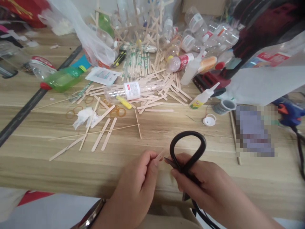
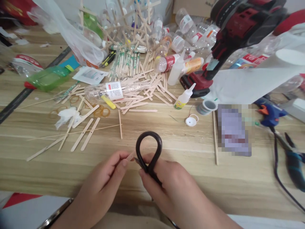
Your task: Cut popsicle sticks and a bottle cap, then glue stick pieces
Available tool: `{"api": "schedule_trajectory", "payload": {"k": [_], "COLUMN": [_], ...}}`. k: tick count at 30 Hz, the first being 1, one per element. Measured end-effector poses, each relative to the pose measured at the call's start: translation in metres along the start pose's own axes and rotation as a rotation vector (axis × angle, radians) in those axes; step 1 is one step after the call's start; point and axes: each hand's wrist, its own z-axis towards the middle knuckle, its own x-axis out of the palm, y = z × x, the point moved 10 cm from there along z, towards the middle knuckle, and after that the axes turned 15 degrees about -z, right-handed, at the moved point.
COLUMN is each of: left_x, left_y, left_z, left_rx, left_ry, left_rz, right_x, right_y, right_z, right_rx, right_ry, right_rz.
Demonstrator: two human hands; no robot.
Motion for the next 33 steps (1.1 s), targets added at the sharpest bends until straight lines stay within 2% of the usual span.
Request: {"api": "schedule_trajectory", "payload": {"k": [10,15,20,24,28,31,33], "left_x": [0.002,0.002,0.006,0.011,0.019,0.019,0.017], "left_y": [-0.011,-0.018,-0.034,-0.052,-0.06,-0.053,-0.049], "left_z": [-0.001,-0.006,-0.013,-0.024,-0.035,-0.036,-0.036], "left_rx": [0.094,0.174,0.374,0.621,0.798,0.775,0.744], "left_ry": [0.003,-0.027,-0.061,-0.093,-0.042,0.034,0.039], "left_rz": [0.135,0.275,0.446,0.57,0.671,0.665,0.654], "right_x": [0.011,0.008,0.009,0.005,0.008,0.002,0.0], "right_y": [-0.002,0.003,0.005,0.006,0.001,-0.002,-0.004], "right_z": [-0.002,-0.003,-0.002,-0.002,-0.003,-0.004,-0.005], "right_rx": [0.039,0.01,0.024,0.064,0.136,0.145,0.153], "right_ry": [0.041,0.007,0.045,0.027,0.066,0.026,0.002], "right_rz": [-0.046,-0.132,-0.055,0.101,0.254,0.239,0.216]}}
